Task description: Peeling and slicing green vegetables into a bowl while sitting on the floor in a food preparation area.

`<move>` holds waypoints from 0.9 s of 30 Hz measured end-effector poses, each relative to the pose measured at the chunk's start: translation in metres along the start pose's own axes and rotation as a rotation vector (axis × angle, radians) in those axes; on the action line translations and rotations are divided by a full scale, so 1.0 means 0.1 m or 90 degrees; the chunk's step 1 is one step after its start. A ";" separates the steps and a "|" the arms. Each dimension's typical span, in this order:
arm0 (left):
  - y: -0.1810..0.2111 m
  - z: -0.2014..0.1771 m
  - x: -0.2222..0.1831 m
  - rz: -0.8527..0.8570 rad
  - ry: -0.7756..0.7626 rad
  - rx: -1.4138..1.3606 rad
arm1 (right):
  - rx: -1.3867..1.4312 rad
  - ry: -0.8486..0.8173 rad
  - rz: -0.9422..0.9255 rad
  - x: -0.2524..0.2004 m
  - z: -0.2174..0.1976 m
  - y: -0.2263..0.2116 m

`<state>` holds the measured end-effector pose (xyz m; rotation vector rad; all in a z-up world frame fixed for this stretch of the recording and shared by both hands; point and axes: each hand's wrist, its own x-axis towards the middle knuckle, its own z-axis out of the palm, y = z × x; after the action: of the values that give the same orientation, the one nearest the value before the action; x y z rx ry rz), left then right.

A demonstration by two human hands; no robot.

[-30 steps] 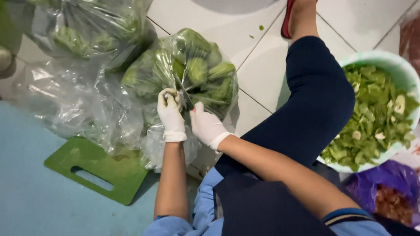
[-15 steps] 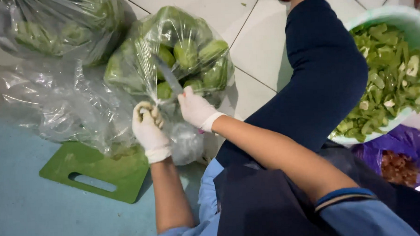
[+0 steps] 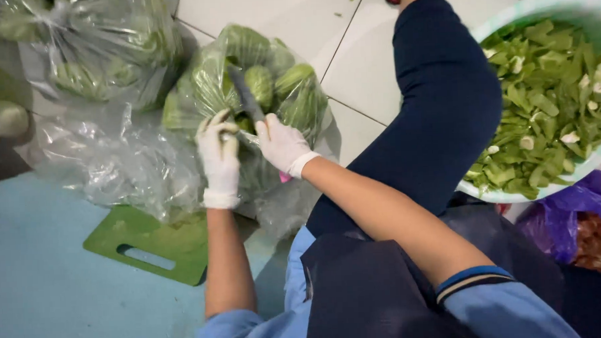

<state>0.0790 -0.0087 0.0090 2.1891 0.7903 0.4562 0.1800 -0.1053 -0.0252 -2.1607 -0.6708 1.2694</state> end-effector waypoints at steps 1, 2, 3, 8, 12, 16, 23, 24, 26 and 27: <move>-0.01 0.03 0.03 0.013 0.000 -0.001 | 0.003 0.012 -0.004 -0.02 0.00 0.01; -0.01 0.07 0.06 0.012 -0.145 0.113 | 0.065 0.022 0.034 -0.03 0.00 0.01; -0.01 0.11 0.09 0.012 -0.293 0.230 | 0.131 0.031 0.075 -0.06 0.01 0.03; -0.70 0.54 0.16 -0.024 -0.429 0.450 | 0.243 0.100 0.092 -0.36 -0.57 -0.19; -0.80 1.04 0.24 -0.302 -0.567 0.458 | 0.620 0.192 -0.115 -1.04 -1.59 -0.16; -0.32 1.56 0.54 -0.323 -0.409 0.381 | 0.446 0.366 -0.220 -2.02 -2.77 0.49; -0.39 1.88 0.81 -0.526 -0.087 -0.159 | 0.777 0.719 -0.145 -2.99 -2.98 2.56; -0.56 1.90 0.87 -0.546 -0.055 -0.153 | 0.803 0.762 -0.082 -3.08 -2.92 2.85; -0.64 1.85 0.77 -0.557 0.001 -0.245 | 0.809 0.786 -0.089 -3.23 -2.92 2.79; -0.61 1.98 0.94 -0.563 0.047 -0.346 | 0.808 0.822 -0.102 -3.30 -2.98 2.75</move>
<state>0.2317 -0.0195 -0.1598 1.1722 1.3747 0.2452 0.3422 -0.5813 0.1178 -1.2757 0.4369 -0.0903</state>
